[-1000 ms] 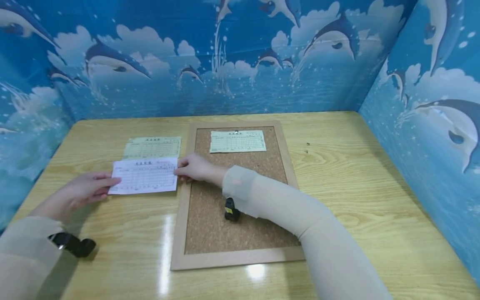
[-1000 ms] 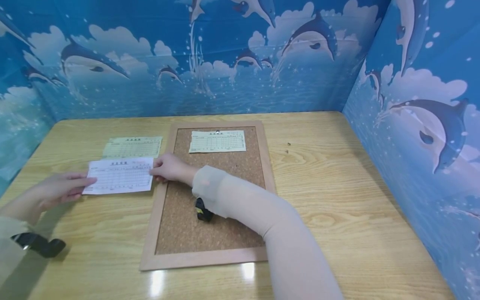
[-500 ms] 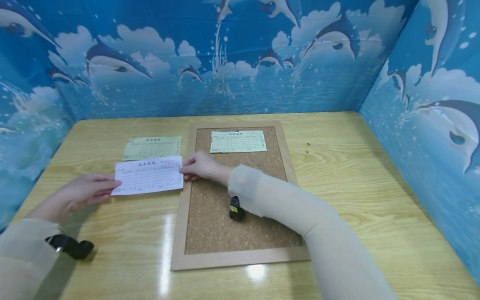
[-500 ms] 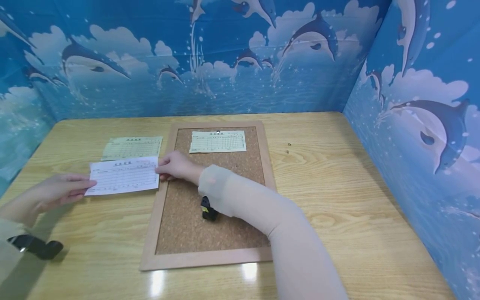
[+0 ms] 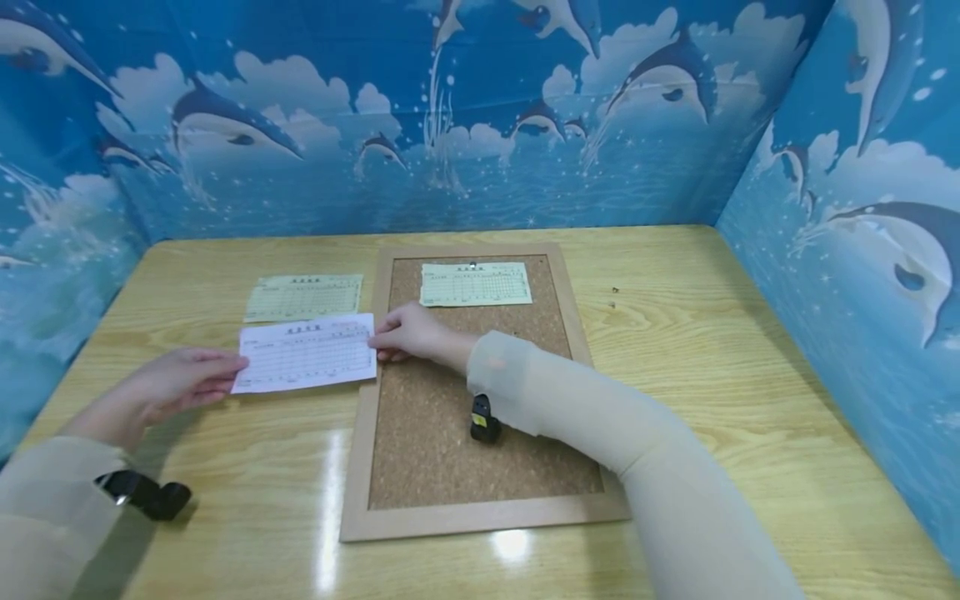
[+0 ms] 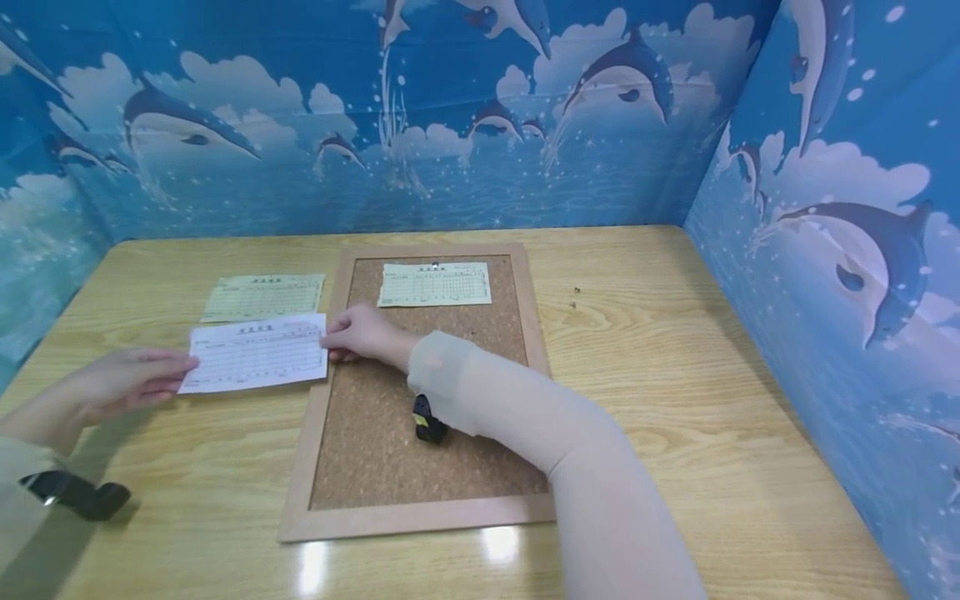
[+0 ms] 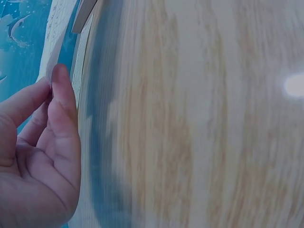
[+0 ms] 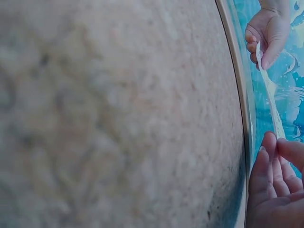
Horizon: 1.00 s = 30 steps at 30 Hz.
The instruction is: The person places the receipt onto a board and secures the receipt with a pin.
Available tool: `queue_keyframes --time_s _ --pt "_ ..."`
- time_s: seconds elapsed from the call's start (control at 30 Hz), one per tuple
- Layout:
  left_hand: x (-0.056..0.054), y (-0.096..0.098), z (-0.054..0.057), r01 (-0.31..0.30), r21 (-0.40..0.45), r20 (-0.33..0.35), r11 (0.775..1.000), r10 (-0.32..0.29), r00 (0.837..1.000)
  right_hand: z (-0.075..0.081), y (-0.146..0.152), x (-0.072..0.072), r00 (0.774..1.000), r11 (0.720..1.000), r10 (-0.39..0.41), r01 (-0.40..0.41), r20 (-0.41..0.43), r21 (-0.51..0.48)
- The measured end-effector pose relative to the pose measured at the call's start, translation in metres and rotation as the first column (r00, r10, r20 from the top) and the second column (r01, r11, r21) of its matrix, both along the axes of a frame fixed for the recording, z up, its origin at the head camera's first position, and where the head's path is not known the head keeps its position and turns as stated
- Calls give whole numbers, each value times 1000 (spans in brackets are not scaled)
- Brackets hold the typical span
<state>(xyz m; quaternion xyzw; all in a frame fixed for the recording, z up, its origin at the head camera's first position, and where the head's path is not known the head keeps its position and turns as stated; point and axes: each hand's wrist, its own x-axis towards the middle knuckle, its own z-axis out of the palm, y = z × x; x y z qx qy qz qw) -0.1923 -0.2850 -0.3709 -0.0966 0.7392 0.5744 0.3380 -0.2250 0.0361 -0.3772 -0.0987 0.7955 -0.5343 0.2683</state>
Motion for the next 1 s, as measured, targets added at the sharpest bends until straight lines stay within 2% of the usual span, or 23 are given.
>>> queue_keyframes --time_s 0.13,0.63,0.8,1.0 --pt "-1 1 -1 1 2 0 1000 -1 1000 -1 2 1 1000 1000 -5 5 10 -7" --pt "-3 14 -1 104 -60 -54 993 -107 993 -1 18 1 999 1000 -20 19 32 10" --pt "-5 17 -2 112 -68 -60 991 -117 991 0 23 1 999 1000 -15 15 43 -2" --pt "-6 20 -1 91 -38 -44 995 -93 995 -1 27 1 998 1000 -21 21 60 -12"
